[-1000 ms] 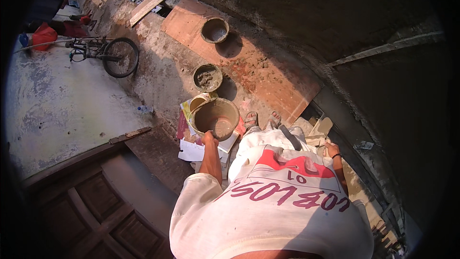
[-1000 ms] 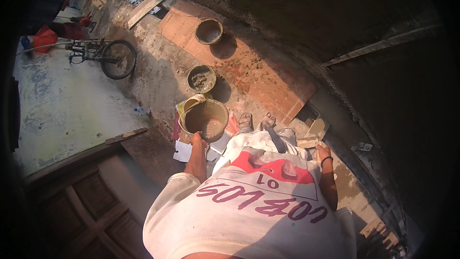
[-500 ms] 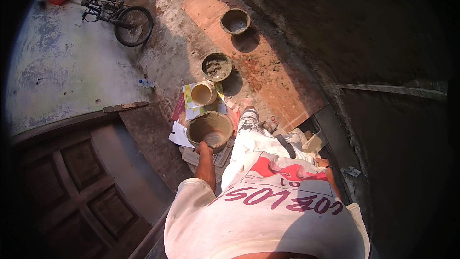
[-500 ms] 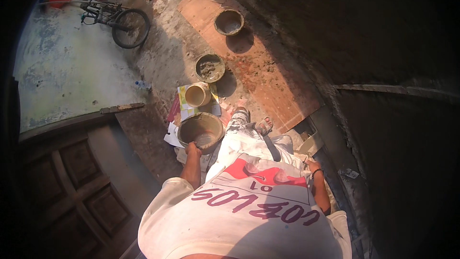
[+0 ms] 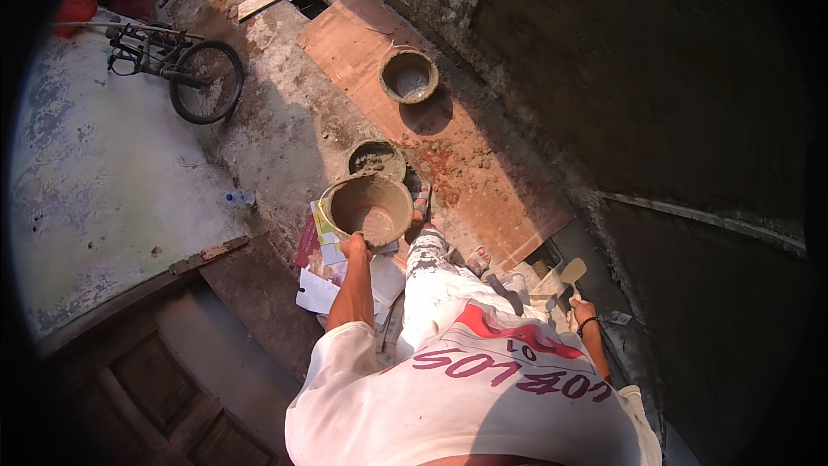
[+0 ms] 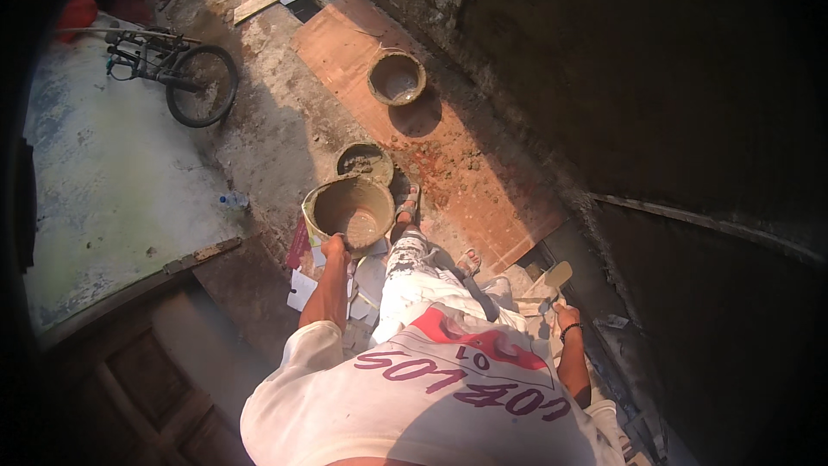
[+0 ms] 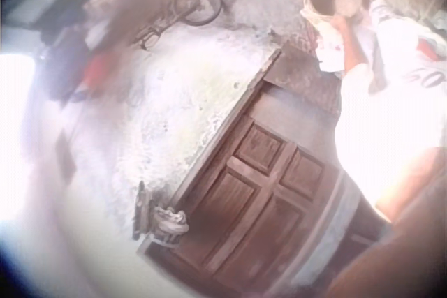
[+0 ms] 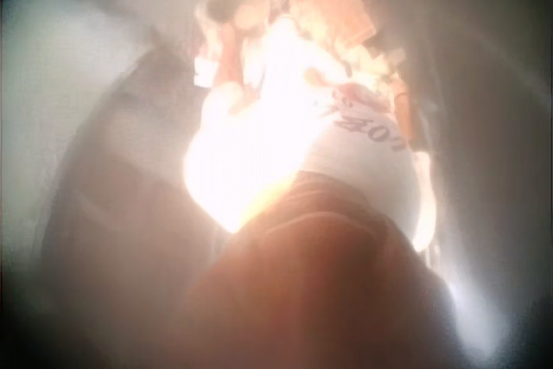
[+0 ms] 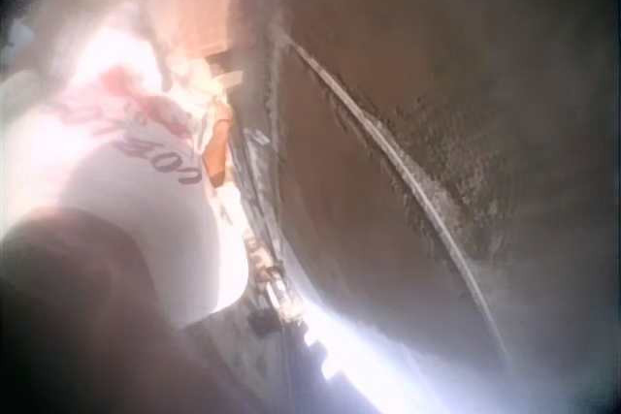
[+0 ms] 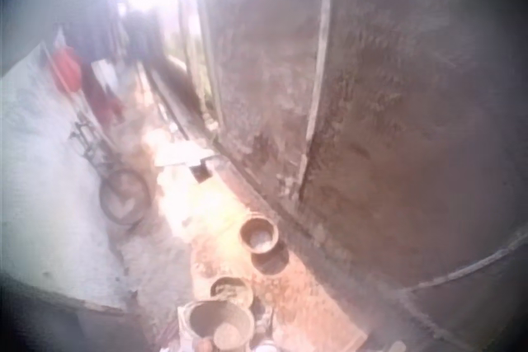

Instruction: The person scoops wet cement from a bucket using a trowel and applies it to a vertical wall surface. They repeatedly transfer cement from the bucket to the wall, smoothing the surface as they work.

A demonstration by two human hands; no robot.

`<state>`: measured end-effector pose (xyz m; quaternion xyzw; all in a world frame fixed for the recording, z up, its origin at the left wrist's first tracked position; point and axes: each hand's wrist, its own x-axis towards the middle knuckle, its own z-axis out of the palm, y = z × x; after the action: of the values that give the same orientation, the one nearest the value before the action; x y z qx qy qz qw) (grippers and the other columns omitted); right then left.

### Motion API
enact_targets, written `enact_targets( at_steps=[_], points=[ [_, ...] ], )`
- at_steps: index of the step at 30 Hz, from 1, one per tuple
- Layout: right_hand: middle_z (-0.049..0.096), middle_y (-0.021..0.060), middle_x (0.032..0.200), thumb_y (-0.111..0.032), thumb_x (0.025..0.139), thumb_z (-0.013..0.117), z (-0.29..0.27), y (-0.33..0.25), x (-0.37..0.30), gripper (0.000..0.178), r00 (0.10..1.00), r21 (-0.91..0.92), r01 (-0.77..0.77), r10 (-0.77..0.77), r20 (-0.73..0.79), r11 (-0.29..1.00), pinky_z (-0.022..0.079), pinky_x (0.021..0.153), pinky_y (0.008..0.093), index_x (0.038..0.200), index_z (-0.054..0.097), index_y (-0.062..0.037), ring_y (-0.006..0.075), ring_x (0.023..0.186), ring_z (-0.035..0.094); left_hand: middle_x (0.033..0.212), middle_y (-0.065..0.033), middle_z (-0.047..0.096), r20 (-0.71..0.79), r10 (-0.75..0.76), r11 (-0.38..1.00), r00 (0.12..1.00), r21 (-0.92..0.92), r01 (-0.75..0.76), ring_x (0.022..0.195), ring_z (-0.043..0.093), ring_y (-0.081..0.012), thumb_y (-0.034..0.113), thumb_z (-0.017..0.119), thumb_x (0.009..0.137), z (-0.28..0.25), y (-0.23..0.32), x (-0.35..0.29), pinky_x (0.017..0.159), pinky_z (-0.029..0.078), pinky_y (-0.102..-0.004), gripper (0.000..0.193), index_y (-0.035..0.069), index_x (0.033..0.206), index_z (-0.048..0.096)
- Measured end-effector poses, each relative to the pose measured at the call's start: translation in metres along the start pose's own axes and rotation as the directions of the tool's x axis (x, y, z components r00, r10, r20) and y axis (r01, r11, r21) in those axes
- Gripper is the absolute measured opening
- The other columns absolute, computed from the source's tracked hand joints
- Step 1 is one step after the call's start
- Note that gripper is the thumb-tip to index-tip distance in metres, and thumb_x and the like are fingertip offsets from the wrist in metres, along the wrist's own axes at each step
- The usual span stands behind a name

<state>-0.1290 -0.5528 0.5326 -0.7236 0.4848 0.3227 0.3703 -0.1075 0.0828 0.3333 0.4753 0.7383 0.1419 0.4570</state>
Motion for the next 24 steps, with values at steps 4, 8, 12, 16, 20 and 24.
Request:
enact_targets(
  at_steps=[4,8,12,16,20,24],
  points=[
    [0.06,0.0096,0.068,-0.023,0.087,0.067,0.046,-0.048,-0.05,0.025,1.0,-0.115,0.013,-0.015,-0.021,0.993,0.044,0.039,0.0346,0.093,0.062,0.001,0.0203,0.047,0.058,0.094,-0.0183,0.067,0.24,0.021,0.916,0.971,0.385,-0.116,0.071,0.065,-0.0271,0.016,0.075,0.069,0.098,0.106,-0.031,0.06,0.053,-0.0377,0.046,-0.005,0.106,0.058],
    [0.056,0.0062,0.064,-0.024,0.089,0.067,0.061,-0.059,-0.064,0.026,0.995,-0.04,0.074,-0.076,-0.063,0.996,0.044,0.041,0.0322,0.095,0.062,0.0002,0.0171,0.046,0.055,0.096,-0.0191,0.066,0.275,-0.016,0.966,0.961,0.254,-0.057,0.072,0.064,-0.0259,0.016,0.077,0.069,0.194,0.139,-0.014,0.056,0.051,-0.0393,0.055,-0.004,0.115,0.056],
    [0.056,0.0061,0.064,-0.023,0.089,0.065,0.074,-0.073,-0.096,0.024,0.996,0.024,0.048,-0.046,-0.076,0.999,0.045,0.04,0.0317,0.094,0.061,0.0,0.0177,0.044,0.055,0.114,-0.0275,0.061,0.456,-0.042,0.966,0.889,0.246,-0.081,0.085,0.065,-0.0312,0.015,0.078,0.068,0.278,0.2,-0.017,0.071,0.052,-0.04,0.081,-0.008,0.135,0.04],
    [0.056,0.0071,0.06,-0.022,0.087,0.067,0.069,-0.066,-0.119,0.024,0.997,0.05,-0.022,0.026,-0.07,0.999,0.046,0.042,0.0332,0.095,0.061,-0.0003,0.0188,0.044,0.055,0.13,-0.0254,0.053,0.621,-0.046,0.992,0.783,-0.064,0.109,0.101,0.062,-0.0398,0.027,0.078,0.075,0.334,0.243,-0.021,0.069,0.056,-0.0471,0.105,0.001,0.148,0.007],
    [0.062,0.0104,0.065,-0.027,0.086,0.07,0.09,-0.094,-0.172,0.029,0.987,-0.095,-0.089,0.075,-0.139,0.992,0.048,0.049,0.0348,0.09,0.062,0.0004,0.0211,0.051,0.06,0.137,-0.0269,0.043,0.573,-0.272,0.95,0.773,0.033,0.309,0.085,0.066,-0.0455,0.039,0.074,0.081,0.325,0.291,-0.051,0.055,0.061,-0.0459,0.115,0.005,0.147,-0.014],
    [0.065,0.0139,0.073,-0.039,0.084,0.069,0.075,-0.028,-0.127,0.045,0.997,-0.31,-0.047,0.028,-0.067,0.95,0.05,0.064,0.0382,0.09,0.063,0.0054,0.0281,0.069,0.066,0.136,-0.0287,0.041,0.66,-0.213,0.968,0.72,0.045,0.245,0.069,0.066,-0.0433,0.036,0.066,0.088,0.309,0.233,-0.05,0.051,0.06,-0.0455,0.098,0.007,0.15,-0.004]
  ],
)
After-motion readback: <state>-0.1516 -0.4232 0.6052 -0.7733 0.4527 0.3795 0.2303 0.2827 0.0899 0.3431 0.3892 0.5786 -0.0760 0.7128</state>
